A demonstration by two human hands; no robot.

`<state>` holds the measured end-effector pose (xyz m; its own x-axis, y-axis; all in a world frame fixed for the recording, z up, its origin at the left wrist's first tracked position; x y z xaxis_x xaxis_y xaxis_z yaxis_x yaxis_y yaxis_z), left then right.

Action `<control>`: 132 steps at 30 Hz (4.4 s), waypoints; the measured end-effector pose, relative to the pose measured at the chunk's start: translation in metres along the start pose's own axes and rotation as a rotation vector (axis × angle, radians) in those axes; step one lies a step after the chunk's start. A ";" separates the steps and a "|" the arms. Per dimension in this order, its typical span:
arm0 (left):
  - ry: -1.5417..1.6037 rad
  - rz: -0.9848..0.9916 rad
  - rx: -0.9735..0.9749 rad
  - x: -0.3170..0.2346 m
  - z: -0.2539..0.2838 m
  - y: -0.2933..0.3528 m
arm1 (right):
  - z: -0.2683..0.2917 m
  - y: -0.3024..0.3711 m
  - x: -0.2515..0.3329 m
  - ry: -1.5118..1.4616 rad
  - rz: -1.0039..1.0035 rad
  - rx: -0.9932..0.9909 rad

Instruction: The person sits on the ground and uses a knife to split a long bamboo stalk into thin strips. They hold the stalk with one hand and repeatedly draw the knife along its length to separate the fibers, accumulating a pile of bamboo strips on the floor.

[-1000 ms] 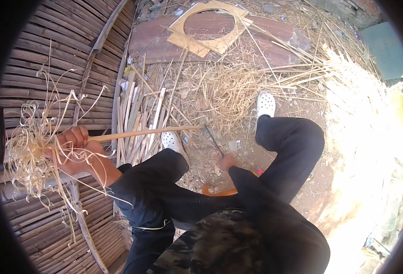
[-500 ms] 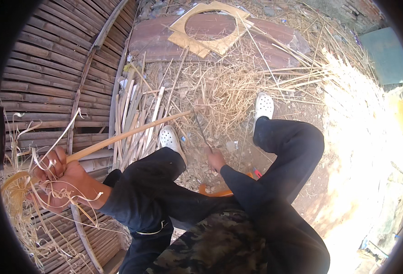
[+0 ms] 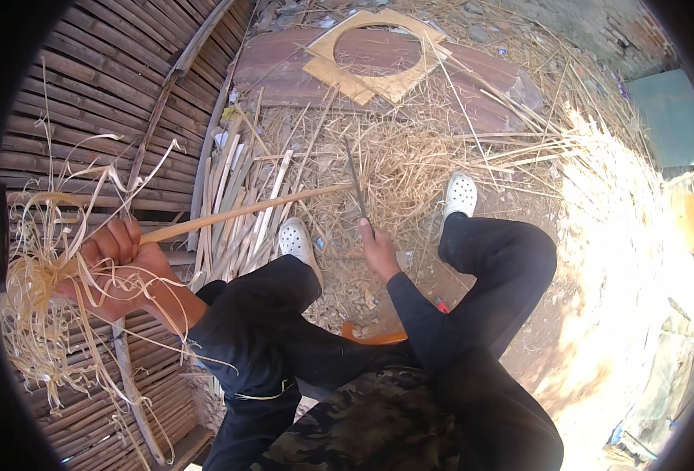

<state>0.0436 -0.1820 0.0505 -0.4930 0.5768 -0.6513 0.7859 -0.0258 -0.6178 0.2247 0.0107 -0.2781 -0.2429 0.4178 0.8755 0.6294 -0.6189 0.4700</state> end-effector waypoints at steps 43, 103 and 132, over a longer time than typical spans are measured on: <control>-0.203 0.006 -0.038 0.049 -0.027 -0.056 | -0.012 -0.026 -0.036 -0.051 0.188 0.041; 0.257 0.257 0.255 0.049 0.030 -0.063 | -0.101 -0.025 -0.007 0.095 0.436 0.279; 0.287 0.237 0.232 0.064 0.023 -0.061 | -0.123 0.008 0.071 0.024 0.331 0.378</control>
<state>-0.0440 -0.1627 0.0363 -0.1595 0.7356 -0.6584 0.7439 -0.3489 -0.5700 0.1218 -0.0465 -0.1985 0.0009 0.2213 0.9752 0.8981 -0.4291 0.0966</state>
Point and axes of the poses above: each hand's wrist, its own y-axis away from the middle knuckle, its own z-axis out of the back of the hand, x = y × z, the point moved 2 cm from there along -y, towards the middle knuckle, and after that the axes turned 11 degrees about -y, right-handed, at the moved point
